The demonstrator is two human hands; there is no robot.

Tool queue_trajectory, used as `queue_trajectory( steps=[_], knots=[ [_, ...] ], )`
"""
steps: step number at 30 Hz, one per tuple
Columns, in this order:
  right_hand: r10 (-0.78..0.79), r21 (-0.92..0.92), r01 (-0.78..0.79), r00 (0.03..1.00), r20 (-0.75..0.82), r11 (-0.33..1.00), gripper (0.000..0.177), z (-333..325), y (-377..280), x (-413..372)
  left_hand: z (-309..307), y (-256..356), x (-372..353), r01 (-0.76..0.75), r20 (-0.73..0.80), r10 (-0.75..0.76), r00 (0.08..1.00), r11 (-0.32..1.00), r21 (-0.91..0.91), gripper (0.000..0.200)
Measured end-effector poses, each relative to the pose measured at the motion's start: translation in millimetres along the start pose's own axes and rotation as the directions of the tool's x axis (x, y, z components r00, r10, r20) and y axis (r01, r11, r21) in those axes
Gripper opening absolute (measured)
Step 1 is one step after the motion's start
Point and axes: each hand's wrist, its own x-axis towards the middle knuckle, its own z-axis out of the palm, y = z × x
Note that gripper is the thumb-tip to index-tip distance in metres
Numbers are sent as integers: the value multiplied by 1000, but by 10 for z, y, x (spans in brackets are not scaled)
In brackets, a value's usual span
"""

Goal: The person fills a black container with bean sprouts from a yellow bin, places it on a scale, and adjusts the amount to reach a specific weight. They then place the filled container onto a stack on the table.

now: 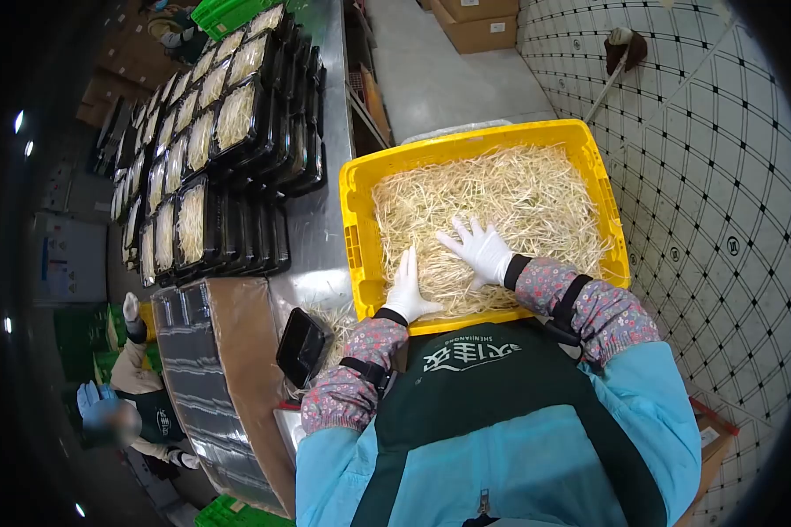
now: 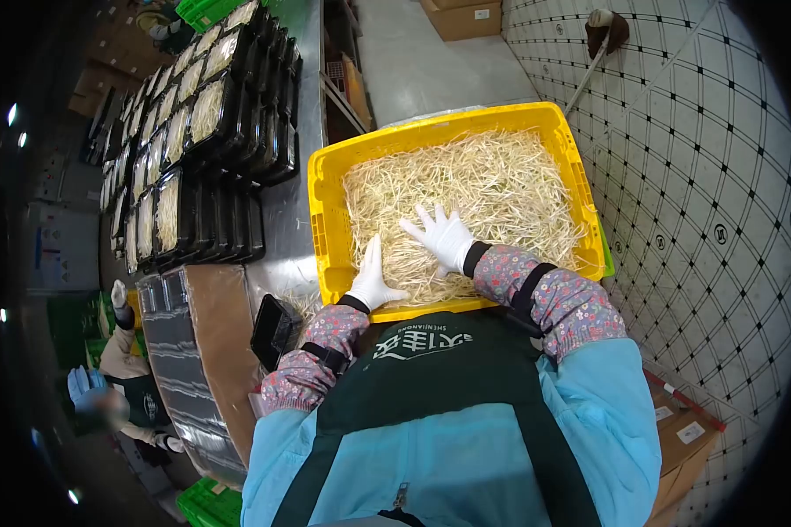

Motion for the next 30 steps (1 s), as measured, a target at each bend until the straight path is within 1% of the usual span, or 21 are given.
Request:
queue_trajectory(
  steps=[1, 3, 4, 5, 6, 8, 10, 12, 13, 14, 17, 18, 21, 22, 23, 24, 25, 27, 28, 29, 30],
  knots=[
    [3, 43, -4, 1000, 21, 999, 106, 53, -9, 47, -45, 59, 19, 55, 26, -54, 998, 998, -18, 146],
    [9, 120, -16, 998, 60, 993, 95, 137, 32, 165, -58, 55, 109, 139, 27, -138, 990, 990, -37, 131],
    [6, 157, -1, 999, -35, 988, 74, 160, 75, 196, -22, -4, 168, 185, 40, -182, 982, 979, -82, 124],
    [3, 191, 4, 999, -36, 982, 69, 185, 121, 223, 17, -65, 202, 231, 57, -225, 973, 965, -125, 118],
    [3, 226, 6, 999, -38, 974, 64, 154, 158, 245, 25, -45, 169, 173, -60, -179, 982, 980, -102, 88],
    [16, 275, 5, 997, -74, 961, 51, 108, 233, 240, -32, -64, 175, 184, -17, -187, 982, 977, -105, 75],
    [51, 315, -16, 993, -103, 949, 52, 15, 367, 203, -230, 84, 102, 168, -19, -169, 985, 983, -72, 59],
    [90, 341, -46, 990, -113, 939, 53, 3, 612, 238, -520, 274, -33, 121, -26, -120, 992, 992, 46, 58],
    [184, 343, -136, 977, -110, 929, 53, -104, 709, 239, -622, 281, -70, 98, -29, -96, 995, 990, 106, 58],
    [225, 388, -158, 966, -131, 908, 53, -222, 829, 234, -623, 159, -145, -49, -146, 69, 987, 990, 132, 56],
    [260, 417, -137, 932, -253, 898, 57, -467, 991, 289, -718, 173, -184, -141, -87, 157, 984, 975, 172, 60],
    [253, 408, -114, 918, -306, 906, 59, -497, 976, 334, -633, 146, -148, -212, -102, 238, 966, 953, 216, 67],
    [174, 390, -109, 976, -135, 914, 67, -428, 645, 506, -721, 657, -117, -364, -13, 393, 919, 862, 354, 76],
    [110, 345, -83, 992, -58, 935, 75, -361, 521, 540, -698, 676, -62, -393, 52, 399, 915, 860, 325, 85],
    [47, 301, -52, 999, 23, 952, 83, -247, 426, 559, -706, 675, 20, -353, 79, 344, 936, 906, 233, 87],
    [14, 190, -42, 989, 146, 981, 108, -67, 386, 584, -731, 659, 125, -302, 113, 288, 951, 943, 141, 89],
    [32, 190, -53, 993, 113, 980, 115, -48, 370, 530, -748, 617, 215, -242, 156, 232, 960, 969, 50, 91],
    [66, 184, -74, 997, 45, 980, 130, -82, 396, 432, -726, 408, 433, -265, -9, 265, 964, 964, 5, 102],
    [85, 225, -115, 987, 137, 968, 138, -284, 430, 383, -707, 338, 550, -307, -42, 310, 950, 950, 66, 110],
    [101, 228, -137, 982, 163, 964, 139, -295, 489, 367, -676, 281, 665, -346, -70, 357, 932, 929, 128, 118],
    [116, 228, -158, 975, 187, 961, 140, -292, 566, 335, -649, 250, 764, -334, 4, 337, 942, 933, 136, 133]
  ],
)
